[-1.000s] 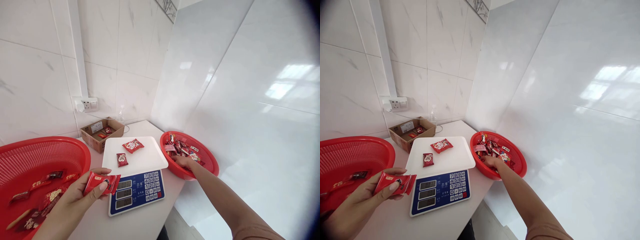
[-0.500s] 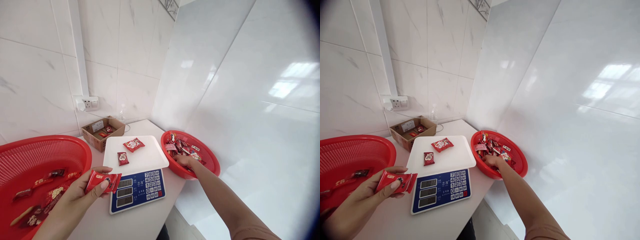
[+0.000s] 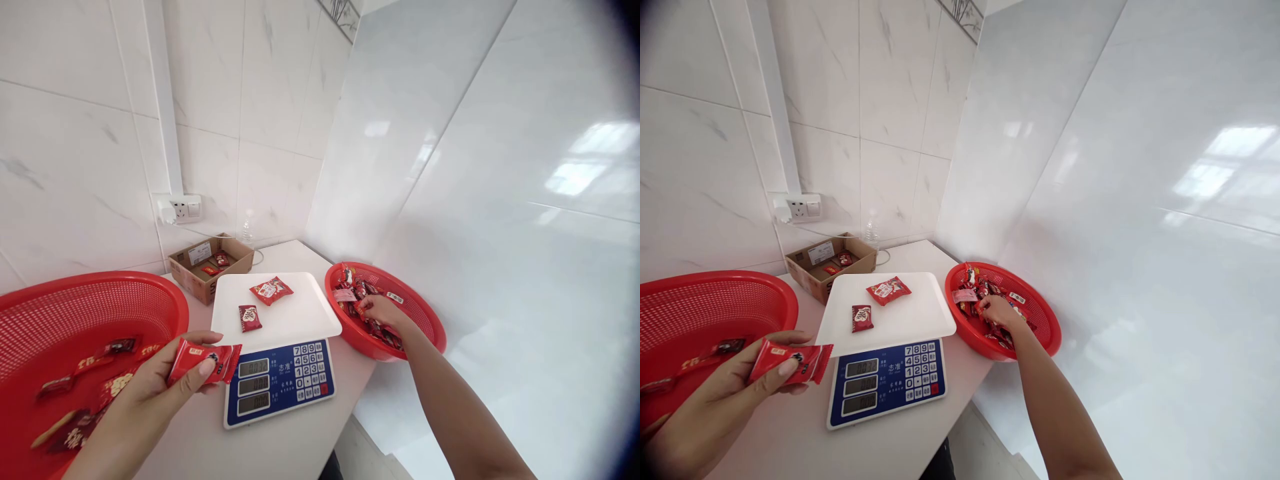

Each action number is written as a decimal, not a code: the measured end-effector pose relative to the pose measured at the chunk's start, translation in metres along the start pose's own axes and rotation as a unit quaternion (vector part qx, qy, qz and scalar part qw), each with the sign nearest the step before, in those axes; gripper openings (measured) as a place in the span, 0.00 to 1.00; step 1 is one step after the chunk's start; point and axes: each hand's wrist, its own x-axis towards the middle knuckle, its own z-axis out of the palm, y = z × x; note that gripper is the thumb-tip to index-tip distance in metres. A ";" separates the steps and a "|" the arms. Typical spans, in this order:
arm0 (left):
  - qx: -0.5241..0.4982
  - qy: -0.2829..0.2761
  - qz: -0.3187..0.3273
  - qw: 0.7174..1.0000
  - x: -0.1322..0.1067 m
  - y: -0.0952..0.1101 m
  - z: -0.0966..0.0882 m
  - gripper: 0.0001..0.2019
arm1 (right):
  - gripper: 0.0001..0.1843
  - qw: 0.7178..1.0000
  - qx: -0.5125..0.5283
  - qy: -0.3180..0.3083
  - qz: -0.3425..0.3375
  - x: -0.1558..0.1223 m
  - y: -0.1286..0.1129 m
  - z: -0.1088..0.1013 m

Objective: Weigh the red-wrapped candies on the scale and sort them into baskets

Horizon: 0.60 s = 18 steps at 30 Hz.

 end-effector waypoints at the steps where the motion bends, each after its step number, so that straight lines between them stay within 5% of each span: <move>1: 0.000 0.003 0.001 1.000 0.000 0.000 0.000 0.25 | 0.11 1.000 0.008 0.022 -0.007 -0.003 -0.004 -0.003; 6: -0.008 0.004 0.008 1.000 -0.001 0.003 0.002 0.25 | 0.15 0.990 0.091 0.081 -0.066 -0.024 -0.037 -0.008; 10: -0.014 -0.007 0.003 1.000 -0.005 0.008 0.006 0.26 | 0.12 0.972 0.170 -0.037 -0.159 -0.037 -0.080 0.016; 18: -0.037 0.046 0.008 0.998 -0.020 0.029 0.017 0.21 | 0.17 0.944 0.116 -0.206 -0.229 -0.032 -0.142 0.067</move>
